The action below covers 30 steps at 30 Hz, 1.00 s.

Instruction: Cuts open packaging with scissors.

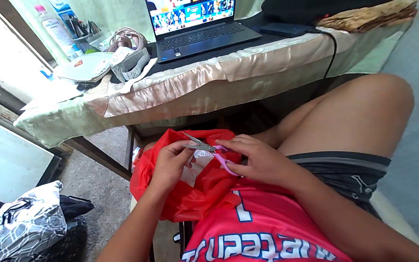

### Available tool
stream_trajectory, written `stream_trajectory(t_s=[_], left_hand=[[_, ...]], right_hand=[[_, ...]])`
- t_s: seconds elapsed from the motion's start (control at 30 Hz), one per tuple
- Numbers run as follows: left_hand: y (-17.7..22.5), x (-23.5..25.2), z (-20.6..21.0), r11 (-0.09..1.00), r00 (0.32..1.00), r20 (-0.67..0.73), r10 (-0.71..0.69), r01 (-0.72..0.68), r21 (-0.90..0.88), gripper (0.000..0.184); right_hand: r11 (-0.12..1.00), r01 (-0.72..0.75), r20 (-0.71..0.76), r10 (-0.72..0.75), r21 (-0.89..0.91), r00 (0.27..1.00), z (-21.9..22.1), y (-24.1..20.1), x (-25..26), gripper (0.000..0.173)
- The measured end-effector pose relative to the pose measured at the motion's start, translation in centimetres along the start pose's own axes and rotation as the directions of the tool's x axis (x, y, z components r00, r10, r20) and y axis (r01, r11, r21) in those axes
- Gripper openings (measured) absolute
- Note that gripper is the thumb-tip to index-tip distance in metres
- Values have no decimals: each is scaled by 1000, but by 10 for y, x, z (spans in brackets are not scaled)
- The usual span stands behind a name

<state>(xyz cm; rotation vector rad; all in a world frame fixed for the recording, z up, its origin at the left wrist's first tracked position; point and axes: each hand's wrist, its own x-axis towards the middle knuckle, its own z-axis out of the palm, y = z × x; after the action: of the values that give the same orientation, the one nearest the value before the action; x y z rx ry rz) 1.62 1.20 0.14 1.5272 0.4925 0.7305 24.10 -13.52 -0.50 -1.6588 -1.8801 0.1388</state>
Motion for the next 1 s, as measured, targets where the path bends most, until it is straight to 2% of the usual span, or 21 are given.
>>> stream_trajectory(t_s=[0.47,0.73,1.0], left_hand=[[0,0,1,1000,1000,-5,6,-6,12,18],[0,0,0,1000,1000,-12,-10,10,-6,17],[-1,0,0,1000,1000,-23,-15,15,9,17]], right_hand=[[998,2,-86,-7,-62,996,3,8,0,36],[1000,11,-30,-12,-24,999,2,1,1,51],[999,5,-35,-7,-47,999,2,4,1,43]])
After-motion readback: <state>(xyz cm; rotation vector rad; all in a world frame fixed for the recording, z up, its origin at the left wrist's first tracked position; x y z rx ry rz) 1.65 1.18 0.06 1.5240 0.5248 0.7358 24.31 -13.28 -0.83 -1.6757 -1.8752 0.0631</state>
